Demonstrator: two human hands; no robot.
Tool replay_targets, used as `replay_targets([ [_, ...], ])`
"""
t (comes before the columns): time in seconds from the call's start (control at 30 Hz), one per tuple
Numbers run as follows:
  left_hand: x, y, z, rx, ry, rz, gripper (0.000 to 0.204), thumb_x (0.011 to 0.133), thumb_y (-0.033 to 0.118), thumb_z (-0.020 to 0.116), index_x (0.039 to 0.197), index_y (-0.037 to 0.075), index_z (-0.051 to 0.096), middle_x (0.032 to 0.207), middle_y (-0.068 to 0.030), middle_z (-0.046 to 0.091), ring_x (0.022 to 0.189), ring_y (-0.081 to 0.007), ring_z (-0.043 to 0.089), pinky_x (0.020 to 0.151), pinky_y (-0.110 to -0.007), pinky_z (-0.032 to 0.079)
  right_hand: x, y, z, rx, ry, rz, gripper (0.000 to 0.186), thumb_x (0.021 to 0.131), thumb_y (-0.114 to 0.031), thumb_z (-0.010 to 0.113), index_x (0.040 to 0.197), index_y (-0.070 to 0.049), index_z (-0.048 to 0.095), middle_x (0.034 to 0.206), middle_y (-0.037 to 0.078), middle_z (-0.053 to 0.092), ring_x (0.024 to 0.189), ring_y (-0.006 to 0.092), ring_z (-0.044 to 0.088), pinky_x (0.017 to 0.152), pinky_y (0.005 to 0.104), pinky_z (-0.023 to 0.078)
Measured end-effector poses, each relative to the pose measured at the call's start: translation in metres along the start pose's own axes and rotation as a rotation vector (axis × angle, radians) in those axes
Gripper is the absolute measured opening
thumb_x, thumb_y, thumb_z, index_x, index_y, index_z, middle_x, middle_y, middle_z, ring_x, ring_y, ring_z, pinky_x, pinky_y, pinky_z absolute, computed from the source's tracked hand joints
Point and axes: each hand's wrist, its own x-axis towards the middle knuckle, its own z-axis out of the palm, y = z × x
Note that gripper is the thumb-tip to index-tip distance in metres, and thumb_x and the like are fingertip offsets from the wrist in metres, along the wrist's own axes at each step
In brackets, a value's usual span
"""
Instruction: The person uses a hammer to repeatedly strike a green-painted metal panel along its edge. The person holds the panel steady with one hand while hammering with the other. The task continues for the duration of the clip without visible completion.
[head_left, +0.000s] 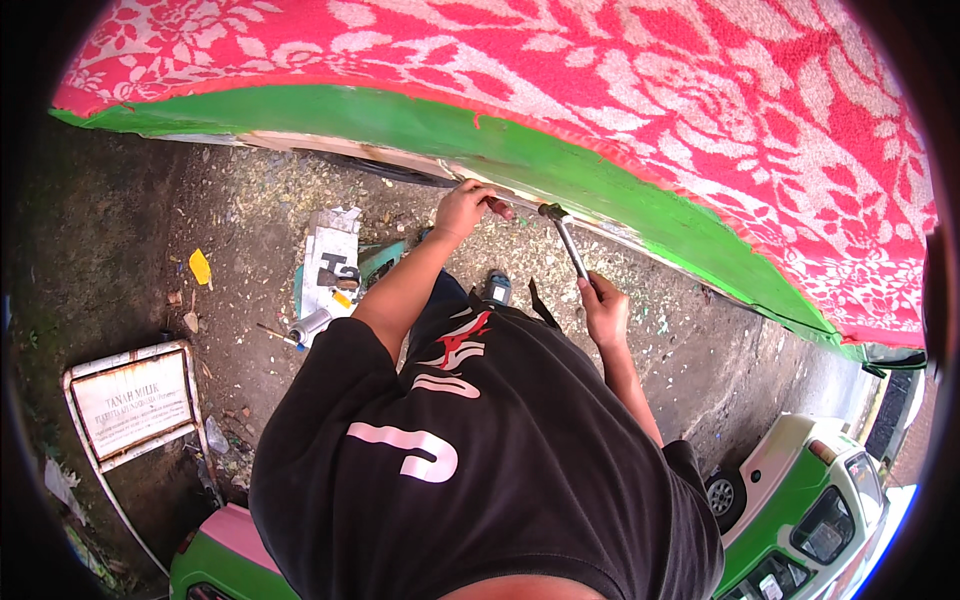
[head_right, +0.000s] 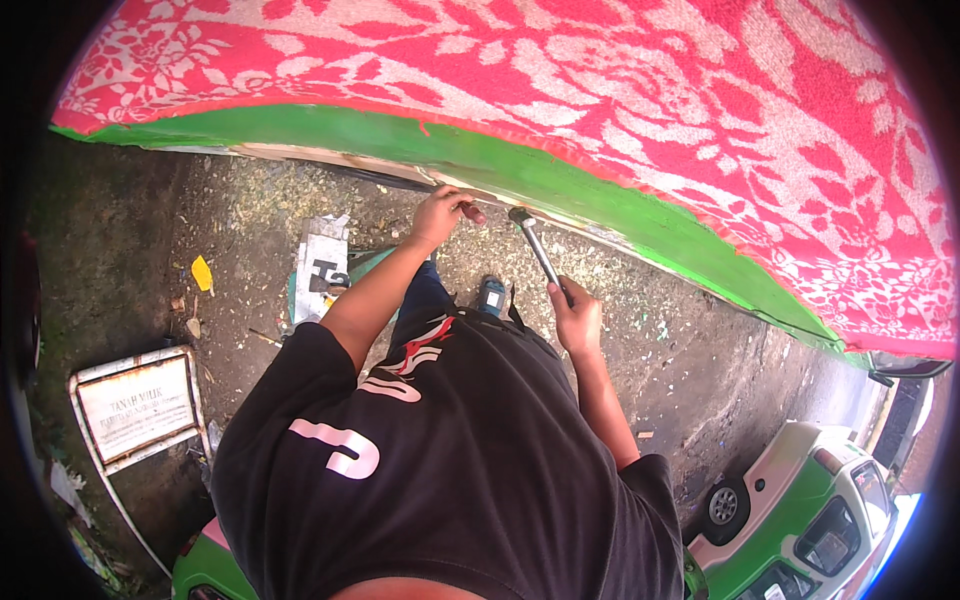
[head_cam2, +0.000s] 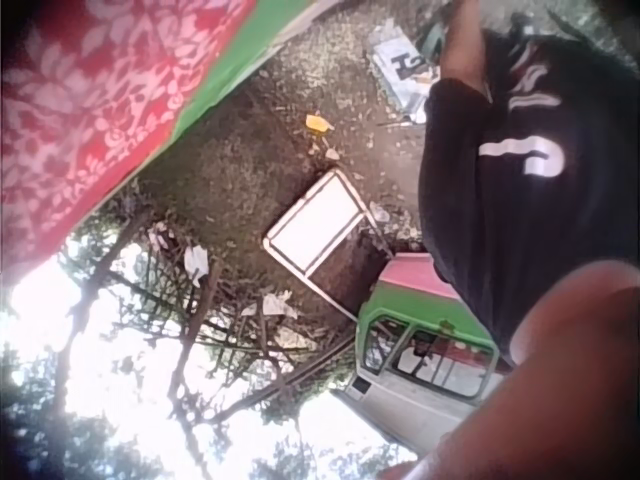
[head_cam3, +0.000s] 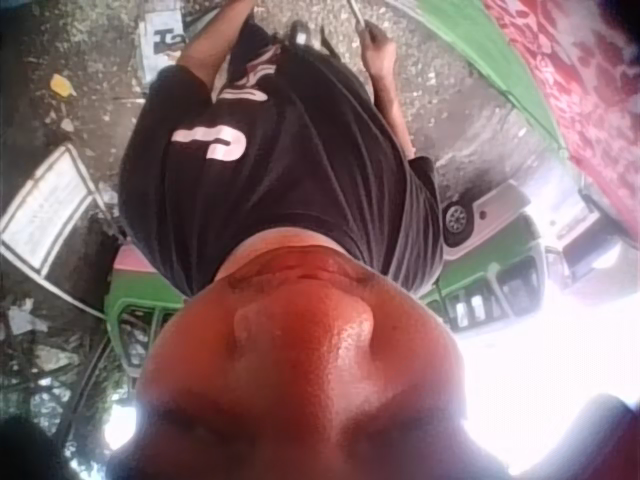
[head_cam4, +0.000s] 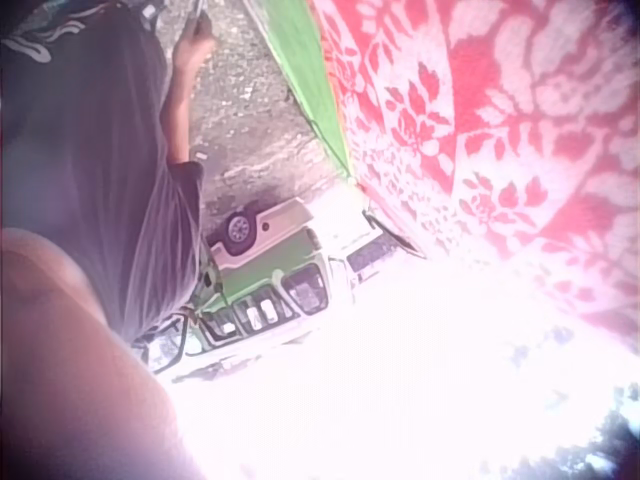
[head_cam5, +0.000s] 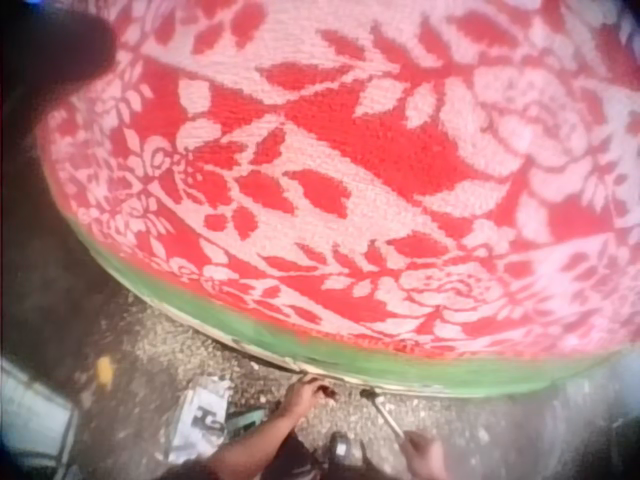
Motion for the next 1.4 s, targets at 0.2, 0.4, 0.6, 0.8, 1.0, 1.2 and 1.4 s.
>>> replay_targets([
  [0.2,0.007,-0.001,0.003,0.042,0.035,0.007,0.024,0.080,0.013,0.069,0.104,0.016,0.071,0.104,-0.0039,0.064,0.090,-0.0284,0.065,0.076,-0.041,0.054,0.006,-0.010,0.001,-0.011,0.036,-0.053,0.028,0.091,-0.027,0.066,0.102,-0.002,0.069,0.057,0.009,0.052,0.053,0.0133,0.044,0.053,0.0327,0.039],
  [0.4,0.005,-0.006,0.004,0.022,0.053,0.049,0.026,0.077,0.012,0.071,0.103,0.015,0.071,0.100,-0.0049,0.065,0.088,-0.0290,0.065,0.074,-0.041,0.054,0.011,-0.017,-0.001,-0.003,-0.001,0.009,0.029,0.091,-0.027,0.066,0.104,-0.001,0.069,0.059,0.009,0.054,0.054,0.0131,0.046,0.054,0.0329,0.041],
  [0.6,0.005,-0.002,0.001,-0.010,0.085,0.060,0.023,0.078,0.008,0.069,0.100,0.014,0.072,0.099,-0.0051,0.065,0.087,-0.0291,0.065,0.074,-0.041,0.054,0.011,-0.012,0.000,-0.021,-0.016,0.005,0.030,0.090,-0.026,0.068,0.105,0.000,0.069,0.058,0.008,0.053,0.054,0.0114,0.046,0.052,0.0313,0.040],
  [0.8,0.004,-0.003,0.001,-0.013,0.064,0.045,0.023,0.079,0.008,0.069,0.101,0.013,0.072,0.100,-0.0049,0.065,0.088,-0.0287,0.065,0.075,-0.040,0.054,0.011,-0.016,0.001,-0.010,-0.015,-0.005,0.029,0.090,-0.025,0.068,0.105,0.000,0.069,0.057,0.007,0.053,0.054,0.0104,0.046,0.052,0.0308,0.039],
  [1.0,0.005,0.002,-0.002,-0.016,0.055,0.043,0.022,0.080,0.008,0.069,0.101,0.013,0.072,0.101,-0.0036,0.065,0.089,-0.0280,0.066,0.075,-0.040,0.054,0.012,-0.011,0.001,0.015,-0.004,-0.013,0.027,0.091,-0.024,0.067,0.104,-0.001,0.070,0.058,0.007,0.054,0.054,0.0106,0.046,0.052,0.0309,0.039],
  [1.2,0.006,0.000,0.000,-0.001,0.059,0.033,0.022,0.079,0.008,0.069,0.101,0.014,0.072,0.100,-0.0036,0.065,0.088,-0.0278,0.066,0.075,-0.040,0.054,0.012,-0.010,0.001,0.002,0.000,-0.019,0.028,0.090,-0.025,0.067,0.105,-0.001,0.069,0.058,0.008,0.053,0.054,0.0107,0.046,0.052,0.0311,0.039],
  [1.4,0.007,-0.001,0.003,-0.013,0.059,0.032,0.023,0.078,0.009,0.069,0.101,0.014,0.072,0.099,-0.0043,0.065,0.088,-0.0282,0.065,0.074,-0.040,0.054,0.015,-0.011,0.002,0.031,-0.019,0.012,0.029,0.091,-0.026,0.067,0.105,-0.001,0.069,0.058,0.009,0.055,0.053,0.0122,0.047,0.053,0.0318,0.040],
])
